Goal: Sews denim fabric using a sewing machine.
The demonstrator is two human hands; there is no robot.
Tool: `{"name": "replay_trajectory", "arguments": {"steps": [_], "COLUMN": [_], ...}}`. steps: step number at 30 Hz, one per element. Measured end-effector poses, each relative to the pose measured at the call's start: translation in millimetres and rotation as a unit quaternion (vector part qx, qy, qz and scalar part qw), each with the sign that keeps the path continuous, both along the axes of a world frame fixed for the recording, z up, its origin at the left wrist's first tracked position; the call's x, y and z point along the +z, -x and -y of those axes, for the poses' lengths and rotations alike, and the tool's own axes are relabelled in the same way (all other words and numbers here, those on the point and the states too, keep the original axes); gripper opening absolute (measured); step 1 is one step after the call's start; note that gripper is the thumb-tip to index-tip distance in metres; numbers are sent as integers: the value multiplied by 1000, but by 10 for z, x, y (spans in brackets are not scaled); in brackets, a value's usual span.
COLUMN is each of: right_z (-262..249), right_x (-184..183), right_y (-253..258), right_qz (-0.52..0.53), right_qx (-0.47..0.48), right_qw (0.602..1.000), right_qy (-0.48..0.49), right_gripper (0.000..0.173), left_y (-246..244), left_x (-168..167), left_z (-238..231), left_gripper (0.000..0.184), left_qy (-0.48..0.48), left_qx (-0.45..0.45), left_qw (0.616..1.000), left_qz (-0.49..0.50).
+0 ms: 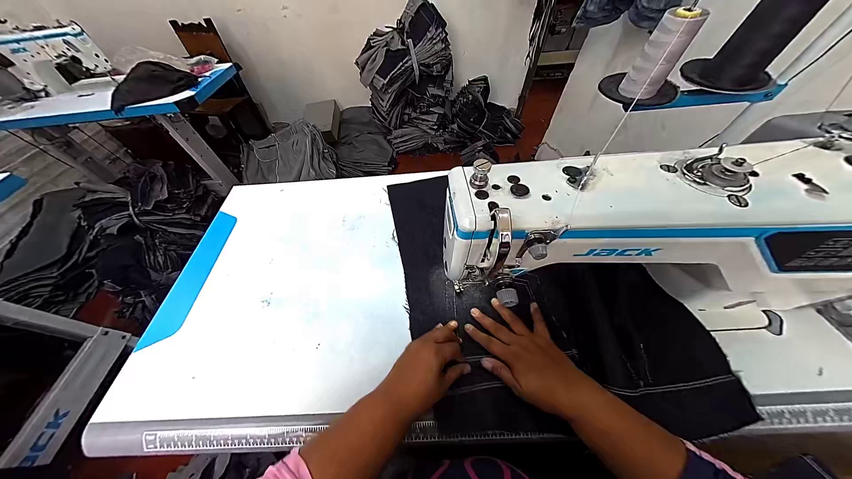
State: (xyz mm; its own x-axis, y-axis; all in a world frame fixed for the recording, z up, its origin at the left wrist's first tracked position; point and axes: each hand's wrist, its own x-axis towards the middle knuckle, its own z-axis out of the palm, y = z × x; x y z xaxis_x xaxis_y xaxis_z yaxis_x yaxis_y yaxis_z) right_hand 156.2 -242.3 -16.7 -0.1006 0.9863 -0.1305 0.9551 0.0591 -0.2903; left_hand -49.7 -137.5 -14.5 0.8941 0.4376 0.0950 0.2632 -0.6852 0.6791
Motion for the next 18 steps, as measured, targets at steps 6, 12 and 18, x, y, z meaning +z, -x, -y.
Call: {"name": "replay_trajectory", "arguments": {"steps": [6,12,18], "right_z": [61,-72,-312], "right_x": [-97,-185,-81], "right_y": [-147,-225,-289], "right_qz": [1,2,-5], "right_qx": [24,22,3], "right_qw": [998,996,999], "right_qy": [-56,-89,-38], "right_gripper": [58,59,59], "left_y": [31,-38,-152], "left_x": [-16,-101,-69], "left_z": [1,-166,-449], "left_gripper": [16,13,12], "left_qy": [2,-34,-4], "left_qx": [-25,-32,-25], "left_qw": [999,997,998], "left_qz": [32,69,51]}}
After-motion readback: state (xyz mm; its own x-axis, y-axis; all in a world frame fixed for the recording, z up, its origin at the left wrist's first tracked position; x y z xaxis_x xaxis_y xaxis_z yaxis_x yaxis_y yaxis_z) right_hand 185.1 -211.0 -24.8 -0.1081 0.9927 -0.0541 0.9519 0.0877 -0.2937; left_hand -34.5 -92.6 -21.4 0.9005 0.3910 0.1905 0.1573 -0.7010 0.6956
